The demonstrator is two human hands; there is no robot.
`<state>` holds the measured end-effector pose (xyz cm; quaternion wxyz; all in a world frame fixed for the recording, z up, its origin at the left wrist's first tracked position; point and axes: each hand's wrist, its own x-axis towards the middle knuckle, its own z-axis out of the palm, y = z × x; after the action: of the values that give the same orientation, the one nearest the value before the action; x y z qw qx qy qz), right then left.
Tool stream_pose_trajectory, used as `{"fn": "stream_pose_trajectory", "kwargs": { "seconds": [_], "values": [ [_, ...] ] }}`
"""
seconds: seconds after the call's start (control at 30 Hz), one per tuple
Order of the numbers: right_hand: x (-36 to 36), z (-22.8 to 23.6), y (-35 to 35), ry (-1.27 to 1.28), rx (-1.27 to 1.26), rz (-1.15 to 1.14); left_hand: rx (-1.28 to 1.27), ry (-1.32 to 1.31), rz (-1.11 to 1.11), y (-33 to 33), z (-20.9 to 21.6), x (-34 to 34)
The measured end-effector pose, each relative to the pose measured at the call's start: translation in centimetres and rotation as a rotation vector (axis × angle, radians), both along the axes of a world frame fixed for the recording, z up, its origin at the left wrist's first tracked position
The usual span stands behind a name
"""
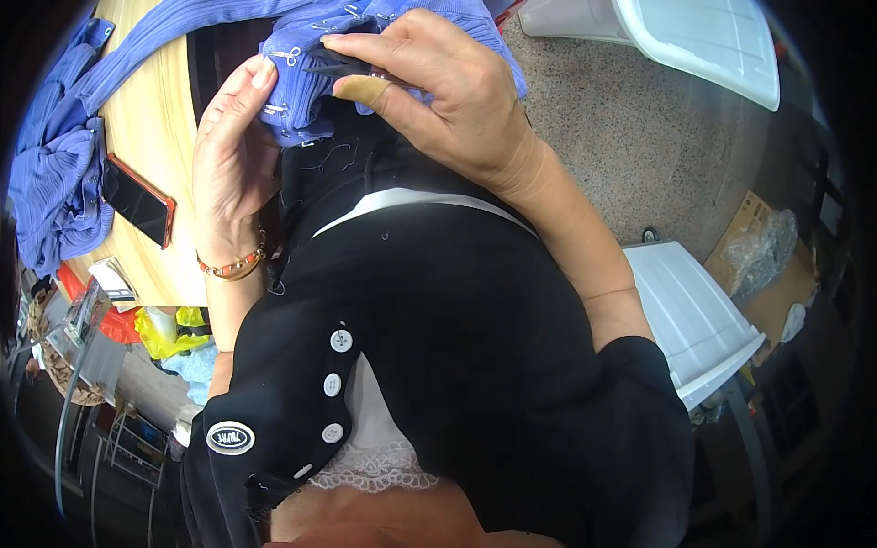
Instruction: Trimming threads and excess material from purple fabric pieces using small snips.
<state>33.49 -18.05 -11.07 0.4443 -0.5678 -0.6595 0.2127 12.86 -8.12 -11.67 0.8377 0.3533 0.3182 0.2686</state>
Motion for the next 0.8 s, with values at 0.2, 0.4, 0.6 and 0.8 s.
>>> {"fn": "stream_pose_trajectory", "kwargs": {
  "seconds": [0.2,0.4,0.6,0.8],
  "values": [
    [-0.1,0.6,0.2,0.02,-0.048,-0.006,0.033,-0.018,0.003,-0.1,0.3,0.0],
    [0.0,1.0,0.4,-0.011,-0.043,0.002,0.012,-0.001,0.0,-0.1,0.2,0.0],
    [-0.7,2.1,0.6,0.153,-0.04,-0.044,0.003,-0.033,-0.021,-0.2,0.0,0.2],
    [-0.7,2.2,0.7,0.174,-0.057,-0.054,-0.017,-0.008,-0.027,-0.2,0.0,0.3]
  ]
}}
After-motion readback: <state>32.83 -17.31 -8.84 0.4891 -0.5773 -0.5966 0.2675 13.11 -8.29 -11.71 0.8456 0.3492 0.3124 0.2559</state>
